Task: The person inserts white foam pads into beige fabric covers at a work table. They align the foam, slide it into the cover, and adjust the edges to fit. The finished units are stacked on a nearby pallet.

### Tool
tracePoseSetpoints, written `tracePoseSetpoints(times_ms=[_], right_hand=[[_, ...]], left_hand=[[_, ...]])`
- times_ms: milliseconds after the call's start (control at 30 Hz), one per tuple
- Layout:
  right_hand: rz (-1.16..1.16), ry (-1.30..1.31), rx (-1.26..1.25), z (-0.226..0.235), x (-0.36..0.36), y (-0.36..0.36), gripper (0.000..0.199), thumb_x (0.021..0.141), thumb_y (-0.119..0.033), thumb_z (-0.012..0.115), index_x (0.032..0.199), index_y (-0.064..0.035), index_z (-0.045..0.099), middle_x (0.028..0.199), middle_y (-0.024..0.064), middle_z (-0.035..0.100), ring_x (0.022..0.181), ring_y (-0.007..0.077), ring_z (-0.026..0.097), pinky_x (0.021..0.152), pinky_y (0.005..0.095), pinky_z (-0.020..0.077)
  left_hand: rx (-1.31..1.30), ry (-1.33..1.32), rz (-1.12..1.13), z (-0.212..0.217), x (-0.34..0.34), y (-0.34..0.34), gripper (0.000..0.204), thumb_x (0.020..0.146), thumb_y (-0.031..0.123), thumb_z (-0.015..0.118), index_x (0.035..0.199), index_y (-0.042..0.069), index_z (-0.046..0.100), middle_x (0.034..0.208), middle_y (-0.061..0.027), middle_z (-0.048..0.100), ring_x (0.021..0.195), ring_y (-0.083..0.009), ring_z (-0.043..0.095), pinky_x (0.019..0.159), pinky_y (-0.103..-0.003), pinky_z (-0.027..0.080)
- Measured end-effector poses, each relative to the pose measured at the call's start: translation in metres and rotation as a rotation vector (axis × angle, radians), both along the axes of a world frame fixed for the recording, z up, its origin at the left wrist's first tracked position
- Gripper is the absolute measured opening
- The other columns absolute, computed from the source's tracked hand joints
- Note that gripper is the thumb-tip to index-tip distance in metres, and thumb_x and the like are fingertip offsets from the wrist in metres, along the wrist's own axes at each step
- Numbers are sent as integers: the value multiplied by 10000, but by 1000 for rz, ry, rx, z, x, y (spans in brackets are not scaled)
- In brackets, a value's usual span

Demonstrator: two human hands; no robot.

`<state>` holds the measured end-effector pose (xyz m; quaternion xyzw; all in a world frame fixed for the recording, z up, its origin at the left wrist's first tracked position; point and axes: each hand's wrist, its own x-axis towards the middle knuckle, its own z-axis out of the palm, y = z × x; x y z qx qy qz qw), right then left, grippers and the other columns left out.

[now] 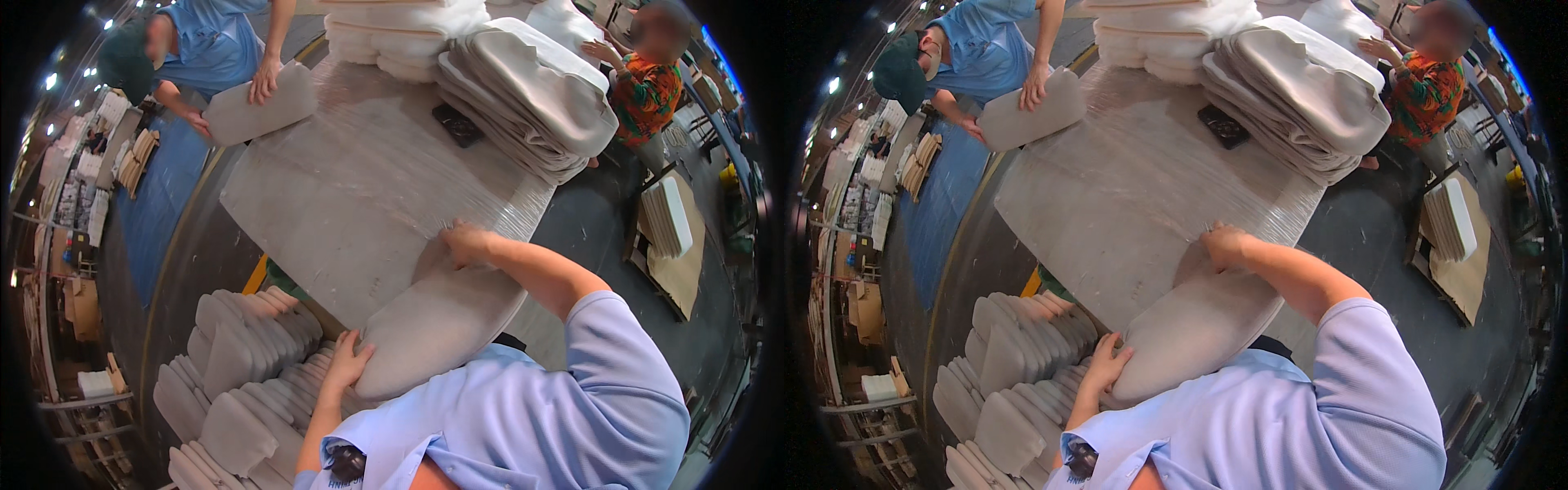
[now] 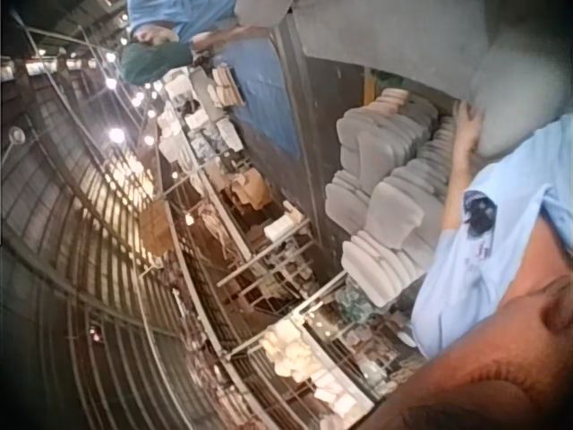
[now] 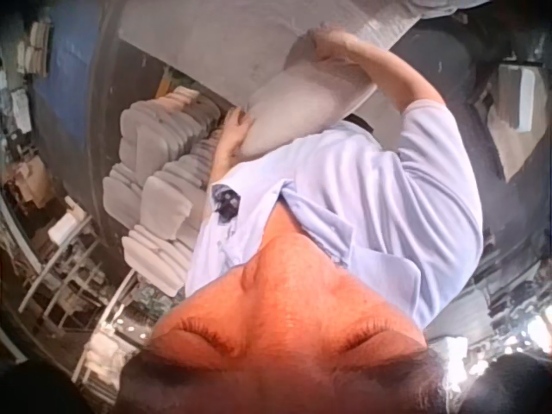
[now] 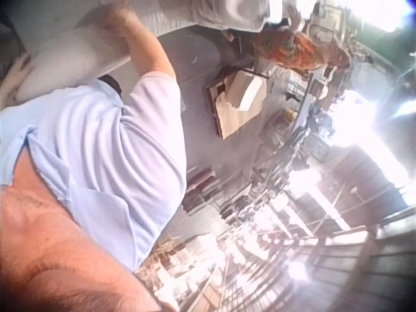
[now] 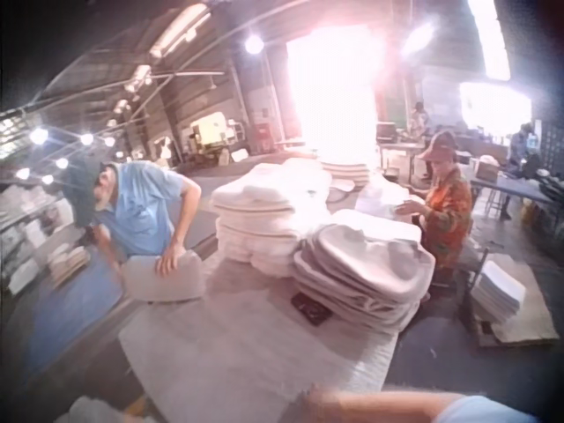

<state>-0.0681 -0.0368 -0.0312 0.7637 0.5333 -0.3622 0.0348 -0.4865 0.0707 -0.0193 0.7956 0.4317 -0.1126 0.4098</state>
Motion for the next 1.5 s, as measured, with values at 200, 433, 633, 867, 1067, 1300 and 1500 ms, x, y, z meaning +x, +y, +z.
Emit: tracePoseSetpoints(times_ms=[200, 433, 633, 867, 1067, 1300, 1500], right_hand=[[-2, -39, 236, -18, -12, -16, 354, 886, -176, 714, 1238, -156, 750, 1258, 169, 696, 1191, 406, 684, 940, 490, 580], [-401, 248, 1, -1, -26, 9, 207, 928, -92, 599, 1090, -124, 725, 946, 155, 768, 913, 340, 774, 722, 513, 615], [-1000, 616, 39, -28, -34, 9, 137, 1036, -123, 581, 1089, -14, 645, 793, 157, 708, 598, 281, 743, 467, 435, 607], [-649, 130, 347, -66, -50, -1, 186, 1044, -194, 593, 1069, -11, 618, 940, 292, 729, 813, 457, 735, 758, 569, 565], [-542, 133, 310, -55, -47, 8, 245, 1039, -208, 569, 1159, 5, 548, 1006, 342, 710, 1019, 568, 667, 897, 644, 509], [-578, 159, 382, -55, -41, -3, 196, 1034, -206, 574, 1099, -22, 581, 987, 311, 721, 969, 548, 677, 871, 621, 513], [-610, 189, 441, -48, -56, -8, 185, 1044, -197, 562, 1118, -27, 568, 960, 312, 717, 950, 548, 677, 842, 617, 518]], left_hand=[[148, -30, -211, 11, 84, 4, 734, 919, 345, 778, 1526, 14, 532, 1484, -253, 570, 1381, -433, 535, 1161, -483, 435], [221, 58, -317, -17, 166, 1, 637, 907, 443, 793, 1357, 17, 646, 1285, -253, 666, 1197, -404, 647, 1018, -495, 514], [212, -84, -236, -42, 162, 4, 399, 1002, 472, 662, 1048, 80, 720, 913, -221, 741, 927, -437, 728, 813, -549, 561], [334, -153, -141, -50, 155, -7, 325, 1079, 427, 544, 1005, 127, 648, 886, -190, 749, 860, -441, 726, 708, -592, 542], [308, -166, -121, -50, 160, 3, 335, 1067, 442, 562, 991, 132, 663, 887, -185, 754, 847, -442, 726, 718, -594, 539], [144, -110, -247, -23, 120, 40, 366, 1040, 470, 610, 999, 118, 697, 950, -196, 754, 934, -444, 717, 778, -559, 550], [325, -155, -145, -44, 93, 34, 349, 1045, 446, 612, 944, 124, 703, 888, -198, 747, 854, -443, 714, 718, -584, 529]])
